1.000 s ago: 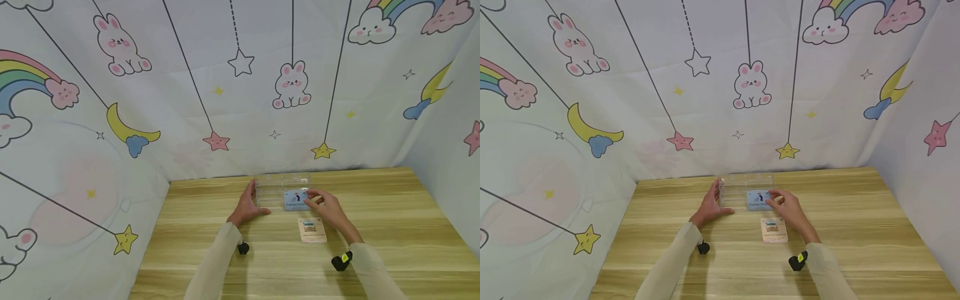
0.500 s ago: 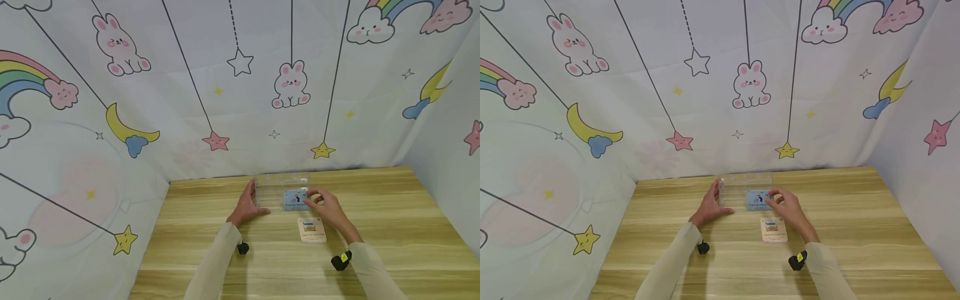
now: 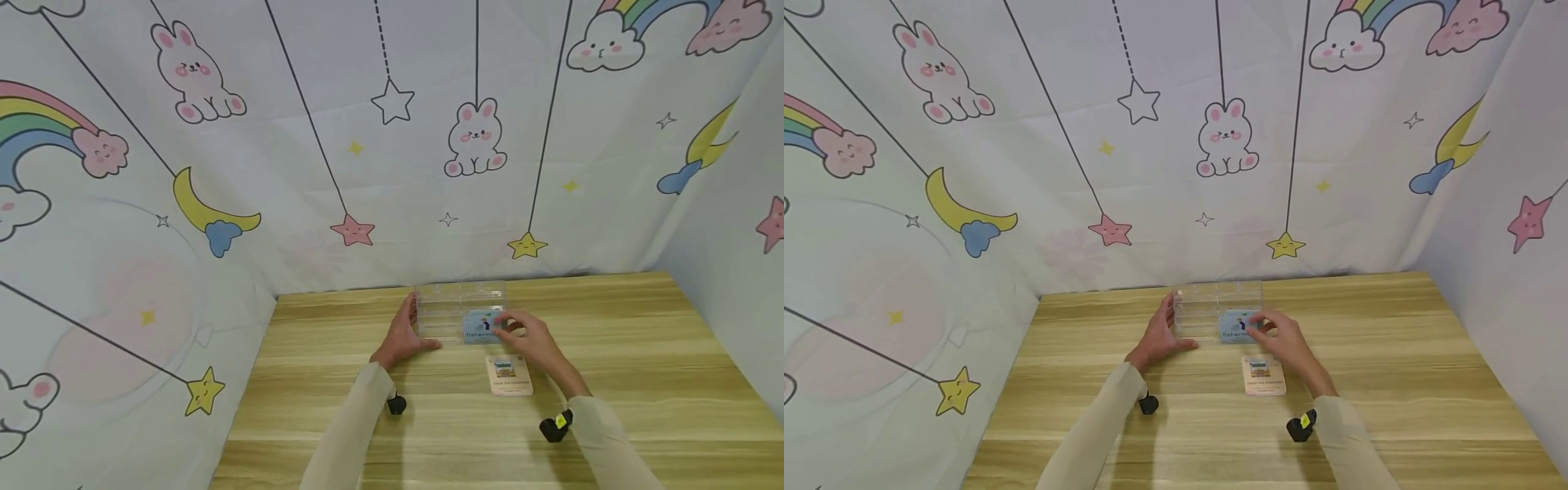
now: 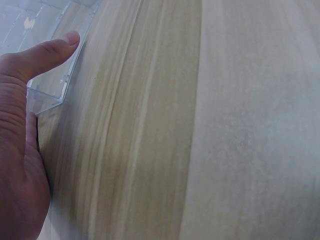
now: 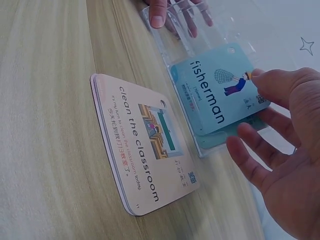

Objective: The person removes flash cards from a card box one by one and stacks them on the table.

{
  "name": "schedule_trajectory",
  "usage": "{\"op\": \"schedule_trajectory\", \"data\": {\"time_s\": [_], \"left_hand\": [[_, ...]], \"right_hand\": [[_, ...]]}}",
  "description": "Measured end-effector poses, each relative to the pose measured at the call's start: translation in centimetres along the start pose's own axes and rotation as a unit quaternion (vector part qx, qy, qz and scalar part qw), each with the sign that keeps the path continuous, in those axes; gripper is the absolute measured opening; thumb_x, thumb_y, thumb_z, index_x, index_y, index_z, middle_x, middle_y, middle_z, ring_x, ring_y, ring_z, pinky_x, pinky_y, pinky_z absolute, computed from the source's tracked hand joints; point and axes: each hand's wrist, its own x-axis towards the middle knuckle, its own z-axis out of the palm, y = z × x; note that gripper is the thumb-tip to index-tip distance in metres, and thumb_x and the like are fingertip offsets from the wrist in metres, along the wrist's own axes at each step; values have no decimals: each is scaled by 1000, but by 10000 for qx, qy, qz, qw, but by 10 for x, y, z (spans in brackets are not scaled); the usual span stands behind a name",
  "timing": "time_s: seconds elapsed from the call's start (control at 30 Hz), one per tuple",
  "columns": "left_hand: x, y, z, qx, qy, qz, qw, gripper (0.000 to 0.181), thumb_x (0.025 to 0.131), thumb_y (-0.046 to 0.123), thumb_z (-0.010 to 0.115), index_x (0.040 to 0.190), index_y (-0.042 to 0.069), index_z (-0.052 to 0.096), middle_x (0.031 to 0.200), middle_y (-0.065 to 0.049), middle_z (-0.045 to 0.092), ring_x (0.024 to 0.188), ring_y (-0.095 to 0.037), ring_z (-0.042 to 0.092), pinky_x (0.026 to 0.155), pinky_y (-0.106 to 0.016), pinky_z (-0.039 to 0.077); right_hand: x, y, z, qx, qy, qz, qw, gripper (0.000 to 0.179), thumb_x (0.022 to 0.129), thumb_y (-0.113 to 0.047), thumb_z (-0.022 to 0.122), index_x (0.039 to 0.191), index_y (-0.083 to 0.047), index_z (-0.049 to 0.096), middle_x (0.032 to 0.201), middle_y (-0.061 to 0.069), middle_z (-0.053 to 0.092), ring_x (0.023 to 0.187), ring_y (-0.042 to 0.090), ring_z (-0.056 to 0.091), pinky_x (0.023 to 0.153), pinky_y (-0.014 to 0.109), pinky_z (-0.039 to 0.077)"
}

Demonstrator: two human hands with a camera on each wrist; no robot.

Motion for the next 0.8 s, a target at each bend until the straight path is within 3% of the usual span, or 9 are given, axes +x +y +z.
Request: {"op": "schedule_trajectory", "data": {"time_s": [0.57, 0.8], "left_hand": [[1, 1, 0, 10, -17, -49, 10000, 133, 70, 23, 100, 167, 15, 10, 169, -9, 26, 151, -23, 34, 121, -29, 34], [2, 1, 0, -10, -17, -119, 9999, 133, 70, 22, 100, 167, 16, 10, 168, -7, 26, 151, -21, 34, 120, -27, 33]], "right_hand": [[7, -15, -4, -27, 94, -131, 9999, 30, 98, -17, 75, 125, -6, 71, 117, 12, 69, 101, 28, 63, 80, 43, 58], [6, -17, -6, 189, 54, -143, 9997, 36, 98, -16, 75, 132, -7, 68, 128, 14, 68, 105, 32, 65, 83, 46, 60]]}}
